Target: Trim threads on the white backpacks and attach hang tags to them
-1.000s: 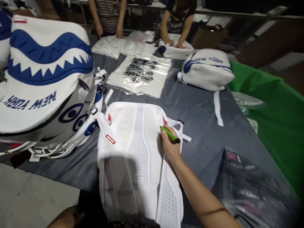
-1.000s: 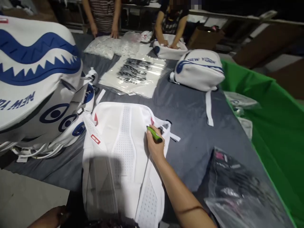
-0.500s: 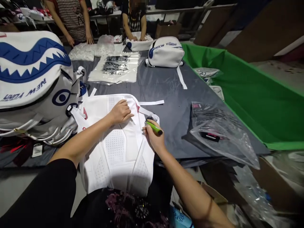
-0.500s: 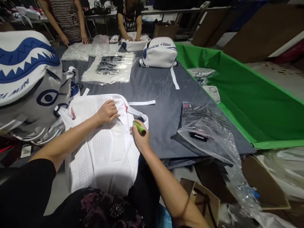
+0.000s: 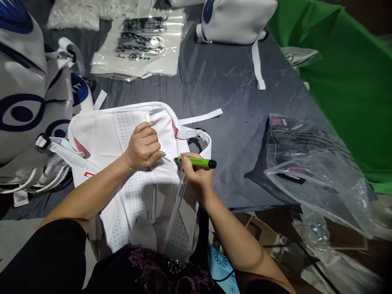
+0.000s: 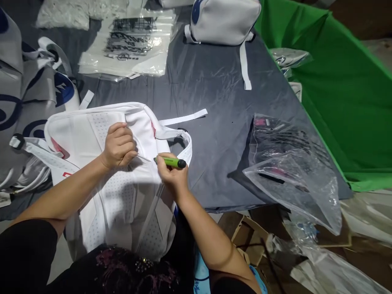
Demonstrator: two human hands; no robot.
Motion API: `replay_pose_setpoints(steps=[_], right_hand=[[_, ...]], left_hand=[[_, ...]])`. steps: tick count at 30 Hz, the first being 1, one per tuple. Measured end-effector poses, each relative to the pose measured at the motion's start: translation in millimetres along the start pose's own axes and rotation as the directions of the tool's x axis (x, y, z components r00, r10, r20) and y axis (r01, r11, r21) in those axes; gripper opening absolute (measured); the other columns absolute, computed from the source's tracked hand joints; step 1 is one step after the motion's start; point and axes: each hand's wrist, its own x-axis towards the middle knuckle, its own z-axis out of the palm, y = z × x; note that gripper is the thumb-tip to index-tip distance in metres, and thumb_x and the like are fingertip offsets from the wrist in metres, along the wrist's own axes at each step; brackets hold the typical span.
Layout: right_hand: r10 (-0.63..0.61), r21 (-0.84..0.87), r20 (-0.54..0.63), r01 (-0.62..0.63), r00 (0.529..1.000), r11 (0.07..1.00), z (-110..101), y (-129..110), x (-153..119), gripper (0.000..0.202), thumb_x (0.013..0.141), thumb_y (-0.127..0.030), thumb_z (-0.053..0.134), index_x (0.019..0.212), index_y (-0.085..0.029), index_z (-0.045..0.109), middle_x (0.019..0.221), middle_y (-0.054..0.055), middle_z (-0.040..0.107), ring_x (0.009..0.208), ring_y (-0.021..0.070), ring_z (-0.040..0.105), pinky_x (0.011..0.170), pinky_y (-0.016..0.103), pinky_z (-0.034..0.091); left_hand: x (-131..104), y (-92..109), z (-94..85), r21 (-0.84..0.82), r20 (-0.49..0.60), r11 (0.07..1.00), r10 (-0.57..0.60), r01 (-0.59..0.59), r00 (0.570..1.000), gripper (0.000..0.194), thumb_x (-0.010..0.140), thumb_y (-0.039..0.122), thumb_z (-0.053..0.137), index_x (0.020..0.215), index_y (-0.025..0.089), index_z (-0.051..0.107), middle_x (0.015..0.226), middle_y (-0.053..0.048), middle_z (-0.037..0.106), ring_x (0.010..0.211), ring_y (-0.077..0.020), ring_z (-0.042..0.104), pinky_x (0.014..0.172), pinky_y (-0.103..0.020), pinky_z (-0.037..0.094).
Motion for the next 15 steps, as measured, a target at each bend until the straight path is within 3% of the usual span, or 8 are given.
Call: replay_pose_setpoints(steps=[5, 10, 13, 15], right_hand=[[0.024, -0.21, 0.062, -0.01, 0.998, 0.978, 1.6, -2.1, 9.2, 0.024, 0.083, -0.042, 0.059, 0.081, -0.022, 0.072, 0.062, 0.001, 0.064, 0.059, 0.018, 0.061, 0.061, 0.029, 0.047], [-0.039, -0.184, 0.101, 0.057, 0.994, 0.981, 3.5, -0.3, 10.6, 0.025, 0.085, -0.04, 0.056, 0.082, -0.021, 0.071, 0.072, 0.003, 0.07, 0.063, 0.0178, 0.064, 0.063, 0.028, 0.048], [-0.019, -0.227, 0.122, 0.047, 0.992, 0.973, 0.6, 3.6, 7.0, 0.031, 0.086, -0.047, 0.057, 0.076, -0.02, 0.07, 0.058, 0.001, 0.063, 0.054, 0.018, 0.06, 0.056, 0.028, 0.044], [-0.023, -0.157, 0.1, 0.039, 0.995, 0.987, -1.2, 2.4, 6.2, 0.033, 0.088, -0.049, 0.056, 0.084, -0.02, 0.072, 0.057, 0.001, 0.062, 0.053, 0.0176, 0.059, 0.053, 0.028, 0.043]], left_hand=[[-4.4, -3.1, 8.3, -0.093, -0.007, 0.996, -0.013, 0.012, 1.0, 0.038, 0.1, 0.041, 0.039, 0.066, 0.023, 0.044, 0.06, 0.002, 0.05, 0.072, -0.0167, 0.056, 0.097, -0.042, 0.048], [-12.2, -6.8, 13.7, -0.073, 0.133, 0.989, -0.117, 0.128, 0.984, 0.051, 0.1, 0.053, 0.029, 0.062, 0.023, 0.045, 0.057, 0.0, 0.05, 0.072, -0.0185, 0.056, 0.096, -0.046, 0.047], [-7.5, -6.5, 10.5, -0.018, 0.118, 0.996, -0.08, 0.082, 0.99, 0.05, 0.101, 0.046, 0.029, 0.06, 0.023, 0.045, 0.057, 0.0, 0.052, 0.07, -0.0185, 0.054, 0.093, -0.044, 0.046], [0.8, -8.0, 4.6, 0.044, 0.094, 0.998, -0.053, 0.049, 0.994, 0.05, 0.102, 0.042, 0.031, 0.058, 0.022, 0.044, 0.055, 0.0, 0.051, 0.066, -0.0176, 0.052, 0.087, -0.041, 0.046]])
